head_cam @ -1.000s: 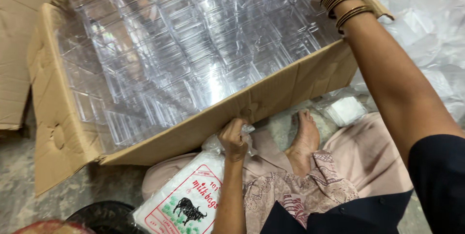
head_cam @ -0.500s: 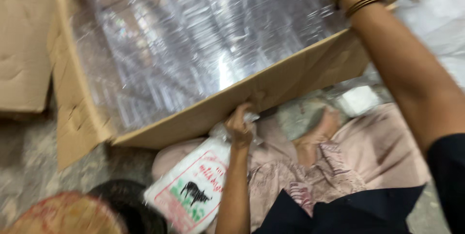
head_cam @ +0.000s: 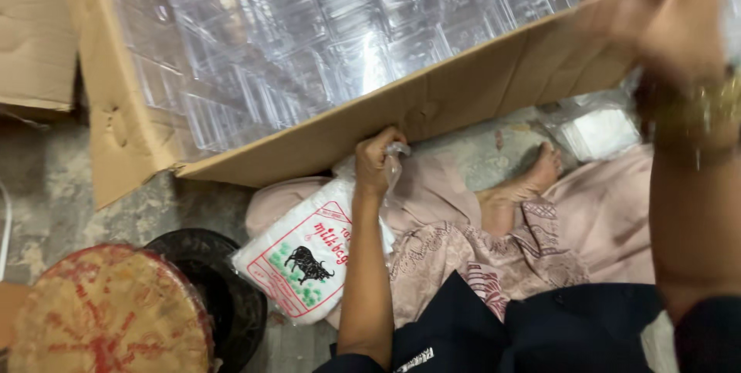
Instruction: The person sits on the floor and packs clear plastic boxes into small plastic bags, twisting the bags closed, and places the bagged boxes into a large cardboard box alongside a bag of empty plastic bags.
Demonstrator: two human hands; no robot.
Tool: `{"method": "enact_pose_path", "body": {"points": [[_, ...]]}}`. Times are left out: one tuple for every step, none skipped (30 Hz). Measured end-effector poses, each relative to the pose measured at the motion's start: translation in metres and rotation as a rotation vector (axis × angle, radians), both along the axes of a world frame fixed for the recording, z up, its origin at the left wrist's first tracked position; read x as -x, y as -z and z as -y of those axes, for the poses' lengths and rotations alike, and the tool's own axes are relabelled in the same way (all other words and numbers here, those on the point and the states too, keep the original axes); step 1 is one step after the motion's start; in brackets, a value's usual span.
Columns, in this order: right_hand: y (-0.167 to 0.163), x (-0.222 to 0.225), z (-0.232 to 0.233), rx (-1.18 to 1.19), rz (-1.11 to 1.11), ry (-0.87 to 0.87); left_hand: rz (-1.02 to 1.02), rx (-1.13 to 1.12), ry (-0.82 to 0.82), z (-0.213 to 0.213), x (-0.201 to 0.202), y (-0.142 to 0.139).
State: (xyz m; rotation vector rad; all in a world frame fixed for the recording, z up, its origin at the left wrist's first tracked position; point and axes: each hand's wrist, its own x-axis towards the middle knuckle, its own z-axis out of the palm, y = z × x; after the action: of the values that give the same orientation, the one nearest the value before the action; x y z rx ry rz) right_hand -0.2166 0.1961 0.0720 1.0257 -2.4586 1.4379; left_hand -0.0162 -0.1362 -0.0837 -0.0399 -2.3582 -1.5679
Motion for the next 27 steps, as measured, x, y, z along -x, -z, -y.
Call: {"method": "enact_pose_path", "body": {"points": [[0.012, -0.032, -0.002, 0.024, 0.11, -0.209, -0.004, -0.021, 0.006, -0.001, 0.001, 0.0], [0.028, -0.063, 0.0, 0.023, 0.226, -0.38, -0.011, -0.039, 0.005, -0.001, 0.002, 0.001], [0.047, -0.096, 0.005, -0.08, 0.011, -0.387, -0.04, -0.033, 0.005, -0.003, 0.004, 0.002], [0.062, -0.116, 0.008, -0.211, 0.031, -0.391, -0.068, -0.022, -0.002, -0.005, 0.005, 0.003], [0.08, -0.132, 0.018, -0.34, 0.048, -0.399, -0.094, -0.007, -0.014, -0.006, 0.004, 0.004], [0.094, -0.143, 0.027, -0.464, 0.07, -0.299, -0.115, 0.0, -0.019, -0.006, 0.005, 0.006], [0.106, -0.151, 0.036, -0.588, 0.088, -0.199, -0.135, 0.007, -0.026, -0.007, 0.005, 0.007], [0.115, -0.153, 0.044, -0.754, 0.11, -0.178, -0.157, 0.012, -0.031, -0.008, 0.004, 0.009], [0.121, -0.153, 0.052, -0.918, 0.126, -0.146, -0.091, 0.011, -0.058, -0.008, 0.003, 0.01], [0.122, -0.152, 0.058, -1.083, 0.137, -0.104, -0.027, 0.007, -0.082, -0.009, 0.002, 0.012], [0.12, -0.15, 0.064, -1.049, 0.031, -0.14, 0.034, 0.0, -0.103, -0.01, 0.002, 0.013], [0.115, -0.148, 0.07, -1.015, -0.075, -0.173, -0.019, -0.02, -0.102, -0.01, 0.002, 0.014], [0.107, -0.145, 0.078, -0.978, -0.179, -0.203, -0.073, -0.04, -0.098, -0.01, 0.002, 0.014], [0.097, -0.143, 0.085, -0.824, -0.113, -0.264, -0.12, -0.061, -0.092, -0.01, 0.001, 0.014], [0.084, -0.137, 0.094, -0.67, -0.048, -0.319, -0.11, -0.063, -0.094, -0.01, 0.002, 0.014], [0.07, -0.13, 0.105, -0.457, -0.035, -0.376, -0.095, -0.067, -0.094, -0.01, 0.001, 0.013], [0.057, -0.12, 0.12, -0.241, -0.021, -0.422, -0.082, -0.071, -0.09, -0.01, 0.0, 0.011], [0.046, -0.103, 0.14, -0.332, -0.072, -0.324, -0.091, -0.063, -0.085, -0.009, 0.0, 0.009], [0.035, -0.084, 0.16, -0.419, -0.124, -0.222, -0.1, -0.053, -0.08, -0.007, -0.001, 0.007], [0.027, -0.064, 0.18, -0.484, -0.193, -0.232, -0.107, -0.046, -0.073, -0.006, -0.001, 0.005], [0.02, -0.042, 0.201, -0.549, -0.261, -0.239, -0.127, -0.027, -0.072, -0.005, -0.002, 0.002], [0.017, -0.023, 0.219, -0.615, -0.328, -0.246, -0.145, -0.011, -0.071, -0.004, -0.003, 0.001], [0.015, -0.009, 0.233, -0.681, -0.394, -0.252, -0.165, 0.007, -0.07, -0.002, -0.004, -0.001], [0.016, 0.001, 0.246, -0.728, -0.255, -0.311, -0.183, 0.037, -0.086, -0.001, -0.004, -0.002], [0.017, 0.008, 0.258, -0.774, -0.113, -0.369, -0.201, 0.066, -0.104, 0.0, -0.004, -0.002], [0.016, 0.01, 0.265, -0.822, 0.031, -0.428, -0.217, 0.088, -0.125, 0.001, -0.004, -0.002], [0.013, 0.009, 0.268, -0.775, 0.076, -0.433, -0.2, 0.077, -0.119, 0.001, -0.003, -0.001]]}}
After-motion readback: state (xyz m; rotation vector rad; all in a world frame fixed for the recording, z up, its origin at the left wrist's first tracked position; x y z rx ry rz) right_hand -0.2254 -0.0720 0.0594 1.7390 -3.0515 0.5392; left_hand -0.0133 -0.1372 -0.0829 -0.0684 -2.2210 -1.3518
